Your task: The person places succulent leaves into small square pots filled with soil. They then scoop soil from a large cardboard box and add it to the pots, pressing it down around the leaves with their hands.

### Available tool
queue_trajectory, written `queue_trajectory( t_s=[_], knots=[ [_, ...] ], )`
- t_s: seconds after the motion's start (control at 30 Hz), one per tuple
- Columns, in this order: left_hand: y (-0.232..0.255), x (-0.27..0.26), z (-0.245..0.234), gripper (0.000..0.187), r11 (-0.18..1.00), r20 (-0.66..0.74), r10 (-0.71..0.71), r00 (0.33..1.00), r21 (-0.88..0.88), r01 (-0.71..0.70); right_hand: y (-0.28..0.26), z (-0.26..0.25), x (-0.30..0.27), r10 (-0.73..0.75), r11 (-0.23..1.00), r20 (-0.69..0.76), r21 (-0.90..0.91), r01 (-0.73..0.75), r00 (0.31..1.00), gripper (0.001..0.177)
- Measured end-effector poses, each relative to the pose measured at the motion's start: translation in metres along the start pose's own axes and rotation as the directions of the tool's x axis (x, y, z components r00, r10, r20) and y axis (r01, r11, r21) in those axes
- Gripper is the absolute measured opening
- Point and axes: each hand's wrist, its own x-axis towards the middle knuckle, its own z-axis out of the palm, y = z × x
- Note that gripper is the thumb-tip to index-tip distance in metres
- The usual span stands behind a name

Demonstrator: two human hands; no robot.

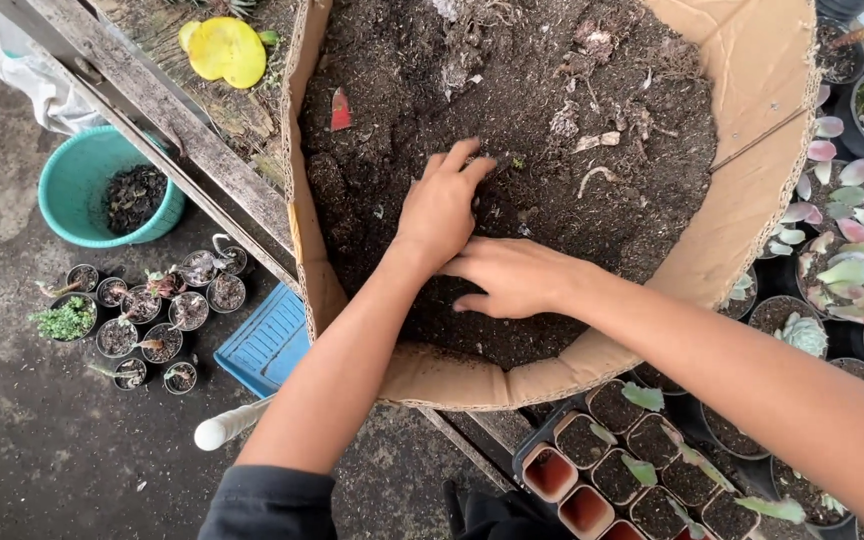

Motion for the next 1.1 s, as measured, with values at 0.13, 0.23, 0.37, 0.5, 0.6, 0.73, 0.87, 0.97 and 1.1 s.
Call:
queue_trajectory(
  t_s=[0.13,0.23,0.37,0.5,0.6,0.73,0.87,0.97,1.1],
  knots=[
    [0.015,-0.005,-0.042,0.063,0.99,-0.202,0.017,0.979,-0.13,-0.044,-0.007,0.014,0.023,-0.094,0.995,0.013,-0.032,0.094,0.996,0.072],
    [0.014,-0.004,-0.041,0.055,0.985,-0.295,0.037,0.955,-0.153,-0.086,0.003,0.046,0.041,-0.195,0.981,0.093,0.009,0.195,0.976,0.081],
    [0.018,-0.008,-0.047,0.048,0.988,-0.219,0.012,0.976,-0.148,-0.046,0.014,0.041,0.033,-0.291,0.956,0.129,0.013,0.292,0.948,0.07],
    [0.011,-0.006,-0.033,0.038,0.993,-0.23,0.029,0.973,-0.108,-0.055,0.016,0.03,0.011,-0.246,0.969,0.175,0.017,0.246,0.953,0.062],
    [0.008,-0.006,-0.029,0.033,0.992,-0.217,0.052,0.975,-0.104,-0.076,0.027,0.03,0.001,-0.19,0.98,0.22,-0.019,0.199,0.957,0.061],
    [0.009,-0.007,-0.033,0.031,0.99,-0.203,0.041,0.978,-0.123,-0.067,0.055,0.039,-0.016,-0.134,0.991,0.241,0.026,0.132,0.961,0.067],
    [0.008,-0.006,-0.029,0.028,0.99,-0.192,0.045,0.98,-0.121,-0.069,0.072,0.053,-0.021,-0.129,0.991,0.235,0.064,0.117,0.964,0.068],
    [0.005,-0.004,-0.024,0.026,0.991,-0.189,0.038,0.981,-0.118,-0.062,0.069,0.049,-0.022,-0.095,0.995,0.227,0.035,0.089,0.969,0.064],
    [0.01,-0.006,-0.028,0.027,0.987,-0.176,0.049,0.983,-0.144,-0.075,0.059,0.047,-0.029,-0.084,0.996,0.178,0.034,0.079,0.98,0.055]
  ],
)
